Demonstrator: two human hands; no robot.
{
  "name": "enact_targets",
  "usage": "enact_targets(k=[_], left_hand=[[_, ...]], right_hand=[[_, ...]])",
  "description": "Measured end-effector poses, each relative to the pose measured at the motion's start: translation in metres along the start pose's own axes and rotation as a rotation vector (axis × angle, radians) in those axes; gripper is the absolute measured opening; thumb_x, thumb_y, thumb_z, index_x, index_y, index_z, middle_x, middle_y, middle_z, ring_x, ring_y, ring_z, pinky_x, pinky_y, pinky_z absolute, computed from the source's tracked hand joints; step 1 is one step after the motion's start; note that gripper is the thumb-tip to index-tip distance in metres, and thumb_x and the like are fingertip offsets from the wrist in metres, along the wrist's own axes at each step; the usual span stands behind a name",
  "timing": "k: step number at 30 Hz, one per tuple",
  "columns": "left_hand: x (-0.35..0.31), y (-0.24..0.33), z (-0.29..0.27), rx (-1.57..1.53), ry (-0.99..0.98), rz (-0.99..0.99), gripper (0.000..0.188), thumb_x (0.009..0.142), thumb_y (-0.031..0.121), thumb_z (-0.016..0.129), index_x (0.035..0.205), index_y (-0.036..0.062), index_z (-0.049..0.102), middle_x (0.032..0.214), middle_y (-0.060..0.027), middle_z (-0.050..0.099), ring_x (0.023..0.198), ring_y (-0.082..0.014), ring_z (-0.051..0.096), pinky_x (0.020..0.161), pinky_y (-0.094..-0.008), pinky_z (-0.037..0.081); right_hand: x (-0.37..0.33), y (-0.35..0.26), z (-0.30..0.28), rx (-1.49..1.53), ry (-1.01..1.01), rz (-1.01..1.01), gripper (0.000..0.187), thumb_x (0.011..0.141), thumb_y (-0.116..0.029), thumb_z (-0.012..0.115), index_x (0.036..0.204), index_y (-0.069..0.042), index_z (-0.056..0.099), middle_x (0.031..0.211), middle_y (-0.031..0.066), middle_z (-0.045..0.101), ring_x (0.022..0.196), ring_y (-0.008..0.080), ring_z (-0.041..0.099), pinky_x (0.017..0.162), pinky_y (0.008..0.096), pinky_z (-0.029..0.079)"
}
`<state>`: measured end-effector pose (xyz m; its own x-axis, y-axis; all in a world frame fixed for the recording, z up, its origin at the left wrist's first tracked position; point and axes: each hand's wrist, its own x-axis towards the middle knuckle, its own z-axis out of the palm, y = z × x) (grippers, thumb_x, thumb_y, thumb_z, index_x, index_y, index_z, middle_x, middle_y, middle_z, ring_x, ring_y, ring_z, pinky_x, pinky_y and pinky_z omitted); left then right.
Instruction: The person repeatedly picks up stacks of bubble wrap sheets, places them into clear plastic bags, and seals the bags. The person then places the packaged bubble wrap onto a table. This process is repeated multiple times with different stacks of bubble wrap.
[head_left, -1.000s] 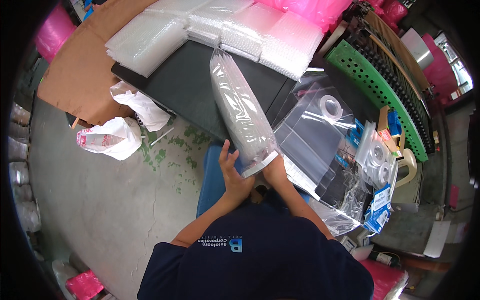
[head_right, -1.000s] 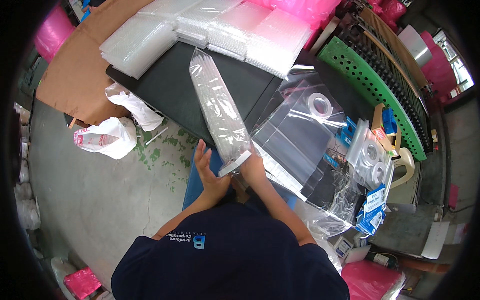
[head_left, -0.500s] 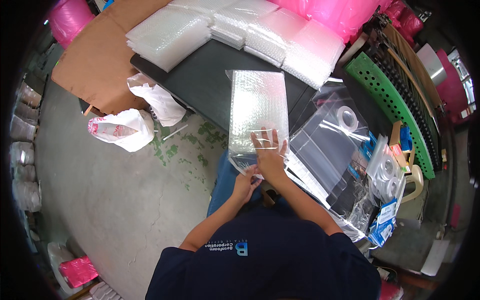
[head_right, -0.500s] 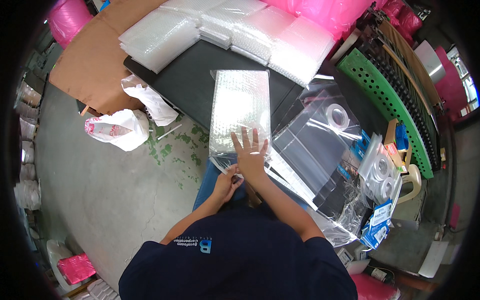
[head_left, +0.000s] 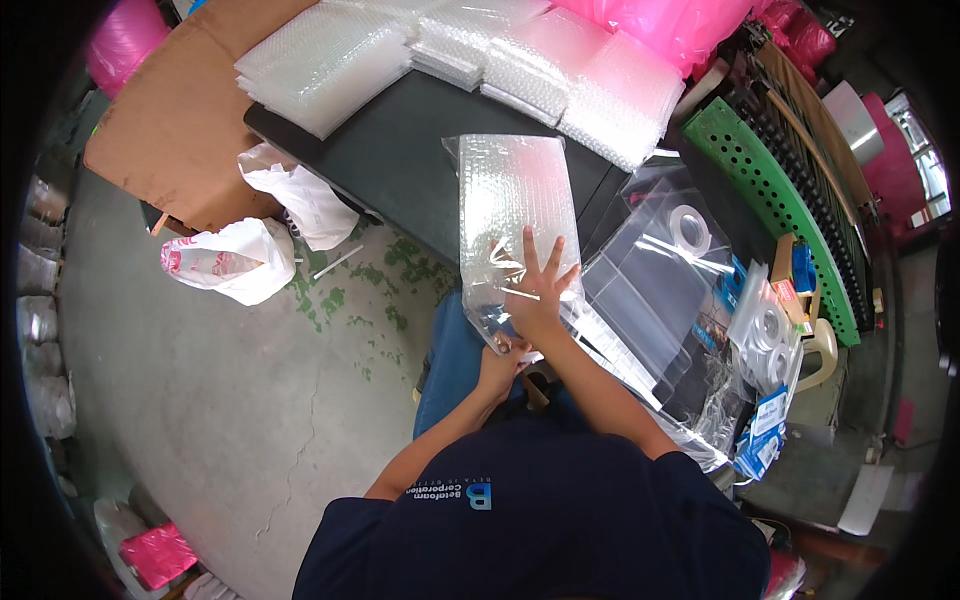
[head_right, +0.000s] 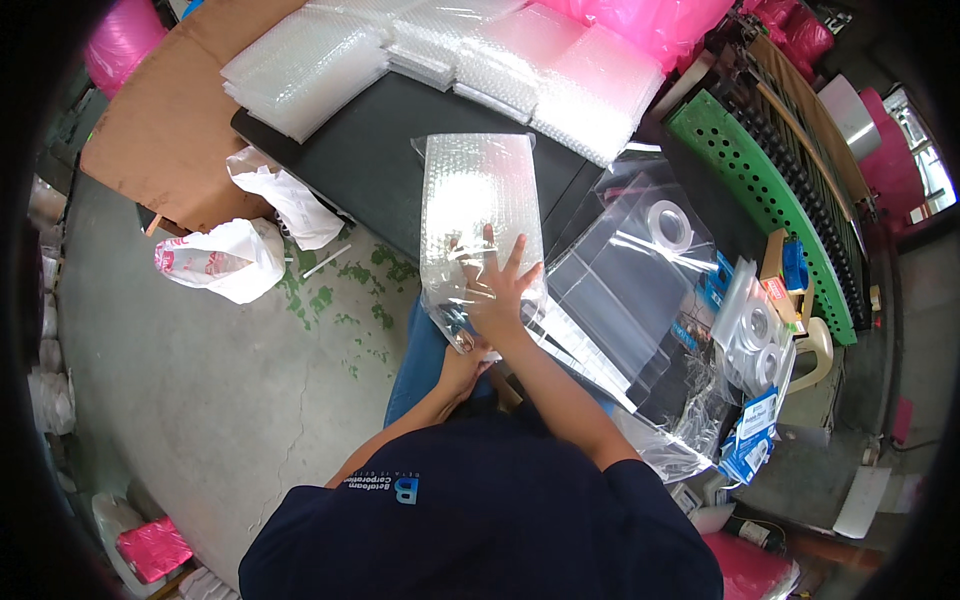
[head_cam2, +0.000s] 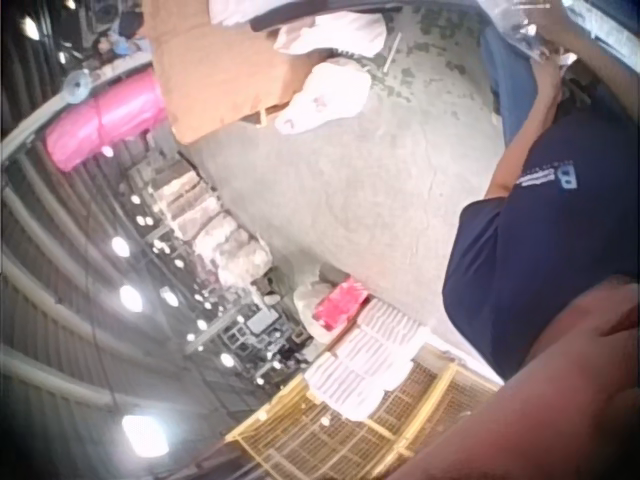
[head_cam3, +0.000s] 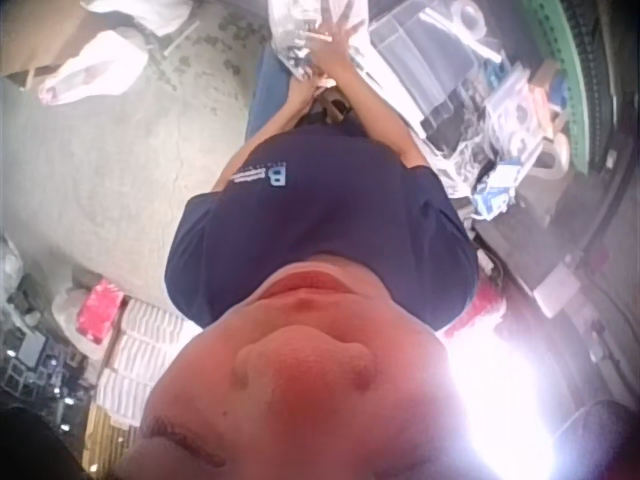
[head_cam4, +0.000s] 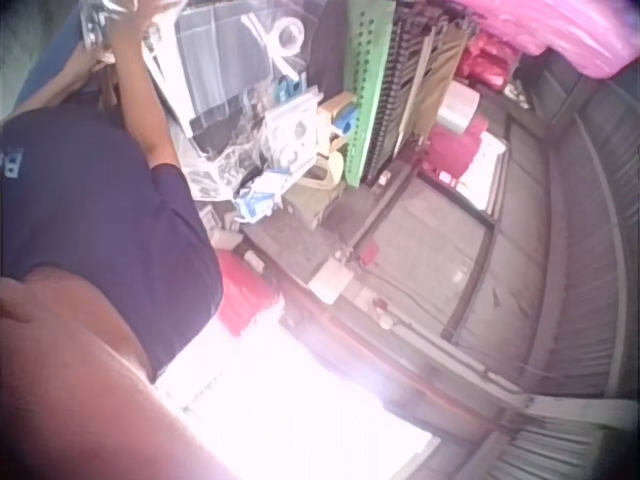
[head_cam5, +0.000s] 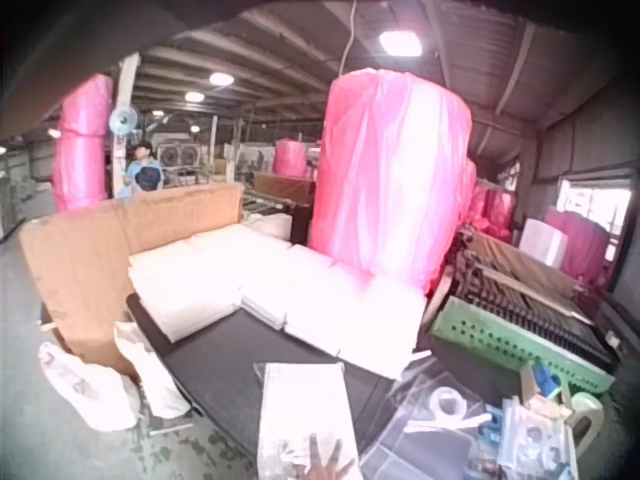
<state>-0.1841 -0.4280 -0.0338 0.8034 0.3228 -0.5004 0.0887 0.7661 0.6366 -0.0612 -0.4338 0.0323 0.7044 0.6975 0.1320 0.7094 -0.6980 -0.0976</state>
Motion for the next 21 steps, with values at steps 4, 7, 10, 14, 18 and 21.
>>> enact_targets(k=[4,7,10,14,18,21], left_hand=[[-0.011,0.008,0.011,-0.242,0.142,0.168,0.019,0.085,0.013,0.066,0.083,0.0087,0.047,0.081,-0.0028,0.058,0.069,-0.0118,0.057,0.063,-0.0250,0.048],[-0.014,0.007,0.005,-0.082,0.023,0.042,0.017,0.086,0.014,0.066,0.085,0.0084,0.050,0.082,-0.0022,0.058,0.068,-0.0100,0.057,0.063,-0.0253,0.048],[-0.006,0.004,0.008,-0.092,0.035,0.046,0.019,0.087,0.017,0.065,0.082,0.0146,0.047,0.076,0.0011,0.056,0.065,-0.0073,0.056,0.060,-0.0207,0.048],[-0.007,0.008,0.011,-0.084,0.172,0.105,0.017,0.088,0.015,0.063,0.080,0.0122,0.049,0.074,0.0014,0.054,0.067,-0.0067,0.054,0.060,-0.0202,0.046],[-0.004,0.028,0.014,-0.015,0.013,0.424,0.030,0.090,0.012,0.059,0.067,0.0113,0.040,0.065,0.0022,0.046,0.061,-0.0060,0.044,0.060,-0.0181,0.038],[-0.015,0.057,0.034,0.420,-0.001,0.760,0.021,0.085,0.018,0.066,0.084,0.0081,0.047,0.084,-0.0032,0.050,0.077,-0.0120,0.048,0.069,-0.0253,0.041]], right_hand=[[-0.012,0.005,-0.026,0.104,-0.013,-0.157,0.056,0.079,-0.040,0.059,0.133,-0.041,0.044,0.153,0.0048,0.011,0.137,0.0480,-0.003,0.092,0.0791,0.002],[-0.012,0.001,-0.027,0.094,-0.037,-0.198,0.054,0.080,-0.055,0.053,0.132,-0.048,0.041,0.153,0.0019,0.012,0.138,0.0444,0.000,0.094,0.0774,0.000],[0.000,0.010,-0.019,0.057,-0.017,-0.188,0.053,0.082,-0.064,0.043,0.133,-0.050,0.038,0.153,-0.0020,0.013,0.140,0.0381,0.002,0.098,0.0747,0.001],[0.015,0.020,-0.020,0.101,-0.035,-0.217,0.074,0.074,-0.063,0.056,0.140,-0.045,0.026,0.153,-0.0012,0.012,0.140,0.0386,0.000,0.097,0.0758,0.005],[0.024,0.029,-0.025,0.032,-0.073,-0.177,0.077,0.076,-0.052,0.062,0.141,-0.046,0.022,0.153,0.0022,0.013,0.139,0.0407,0.003,0.095,0.0768,0.014],[0.029,0.022,-0.024,0.128,0.071,-0.107,0.069,0.082,-0.045,0.059,0.141,-0.044,0.022,0.152,0.0037,0.015,0.138,0.0419,0.010,0.093,0.0777,0.015]])
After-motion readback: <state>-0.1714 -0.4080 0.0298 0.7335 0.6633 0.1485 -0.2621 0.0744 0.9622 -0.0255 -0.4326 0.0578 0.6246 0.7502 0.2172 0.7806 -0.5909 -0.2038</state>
